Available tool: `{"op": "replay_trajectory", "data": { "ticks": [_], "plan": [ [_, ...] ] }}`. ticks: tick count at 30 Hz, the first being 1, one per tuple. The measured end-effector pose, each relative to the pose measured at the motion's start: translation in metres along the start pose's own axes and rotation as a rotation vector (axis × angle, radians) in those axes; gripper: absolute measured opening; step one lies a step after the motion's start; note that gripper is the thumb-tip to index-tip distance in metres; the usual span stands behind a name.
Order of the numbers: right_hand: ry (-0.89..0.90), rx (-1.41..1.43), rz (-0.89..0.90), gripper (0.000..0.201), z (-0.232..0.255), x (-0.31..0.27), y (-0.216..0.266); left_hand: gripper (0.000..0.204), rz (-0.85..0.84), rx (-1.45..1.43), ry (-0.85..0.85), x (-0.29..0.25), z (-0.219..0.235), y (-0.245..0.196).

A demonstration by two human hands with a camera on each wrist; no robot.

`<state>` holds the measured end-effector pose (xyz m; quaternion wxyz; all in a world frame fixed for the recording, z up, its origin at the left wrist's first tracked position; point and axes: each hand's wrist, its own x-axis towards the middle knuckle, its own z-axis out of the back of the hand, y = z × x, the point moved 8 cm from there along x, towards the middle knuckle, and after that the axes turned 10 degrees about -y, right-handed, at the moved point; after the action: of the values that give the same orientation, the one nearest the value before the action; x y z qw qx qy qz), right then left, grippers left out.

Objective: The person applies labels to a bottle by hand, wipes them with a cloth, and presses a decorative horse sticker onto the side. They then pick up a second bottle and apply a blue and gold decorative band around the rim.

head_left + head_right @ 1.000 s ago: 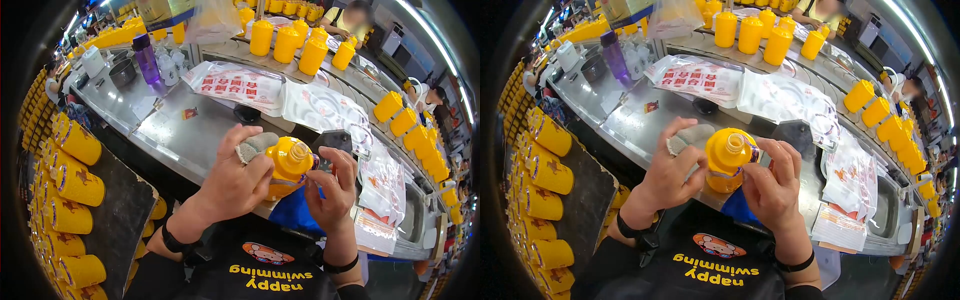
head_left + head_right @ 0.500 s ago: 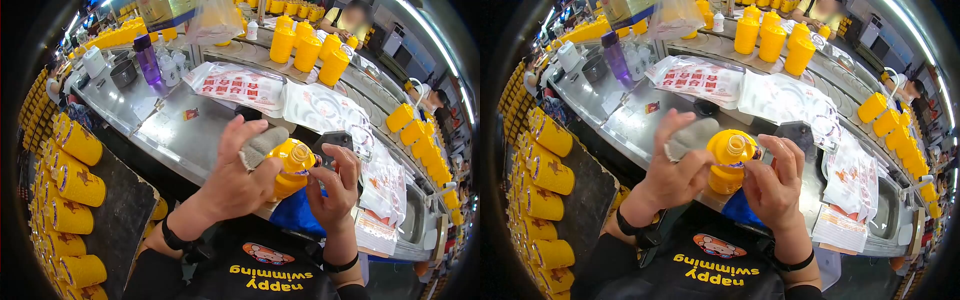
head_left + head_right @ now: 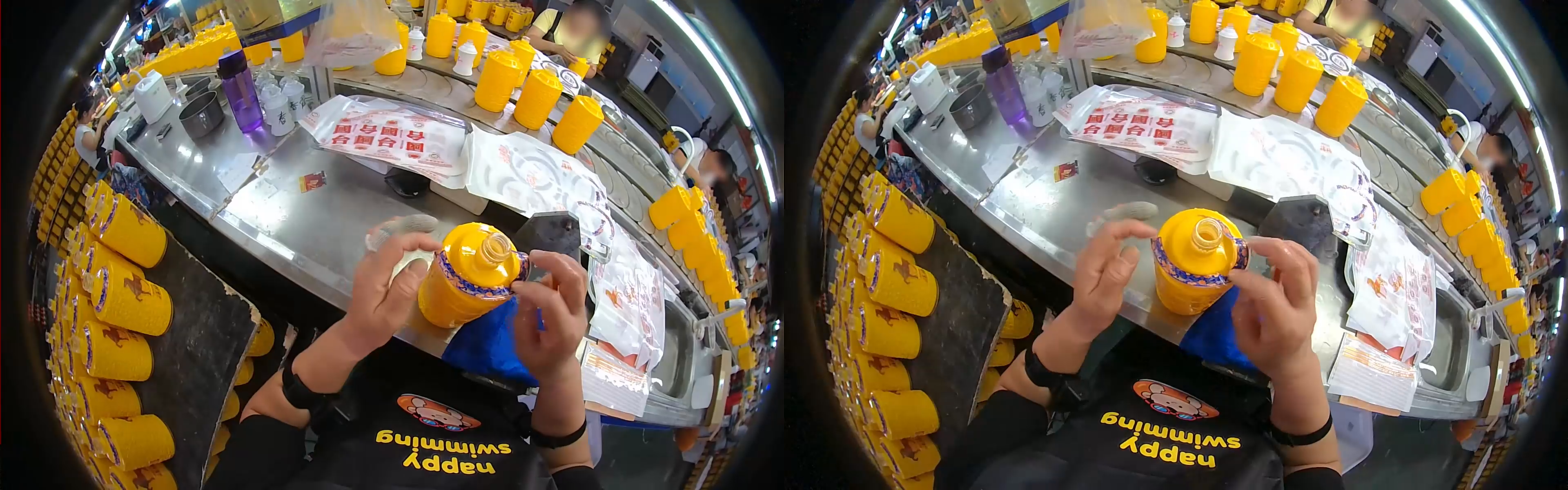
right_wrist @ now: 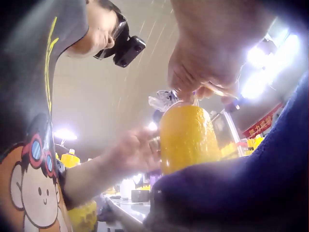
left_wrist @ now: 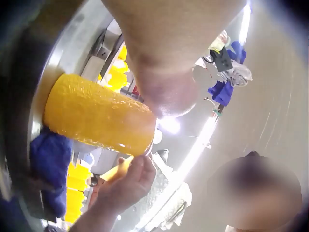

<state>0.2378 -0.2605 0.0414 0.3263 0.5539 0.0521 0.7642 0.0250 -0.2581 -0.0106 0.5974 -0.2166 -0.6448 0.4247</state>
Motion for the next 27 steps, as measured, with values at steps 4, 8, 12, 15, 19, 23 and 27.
{"op": "replay_trajectory", "data": {
  "ticks": [4, 8, 12, 15, 19, 23, 27],
  "plan": [
    [0.044, 0.202, -0.314, 0.047, -0.010, 0.005, -0.009, 0.048, 0.478, -0.543, 0.067, -0.006, -0.031, 0.016],
    [0.130, 0.103, -0.423, 0.069, -0.029, -0.005, -0.016, 0.051, 0.497, -0.543, 0.094, -0.006, -0.036, 0.020],
    [0.126, 0.331, -0.540, 0.063, -0.035, -0.016, -0.029, 0.051, 0.475, -0.542, 0.112, -0.005, -0.038, 0.021],
    [0.184, 0.419, -0.630, 0.060, -0.036, -0.020, -0.035, 0.049, 0.524, -0.611, 0.131, -0.006, -0.042, 0.020],
    [0.205, 0.443, -0.644, 0.060, -0.035, -0.018, -0.037, 0.047, 0.572, -0.727, 0.113, -0.005, -0.045, 0.024],
    [0.212, 0.384, -0.550, 0.062, -0.037, -0.014, -0.032, 0.045, 0.597, -0.767, 0.116, -0.005, -0.047, 0.022],
    [0.170, 0.498, -0.639, 0.063, -0.041, -0.015, -0.033, 0.044, 0.624, -0.807, 0.111, -0.004, -0.048, 0.022]
  ]
}}
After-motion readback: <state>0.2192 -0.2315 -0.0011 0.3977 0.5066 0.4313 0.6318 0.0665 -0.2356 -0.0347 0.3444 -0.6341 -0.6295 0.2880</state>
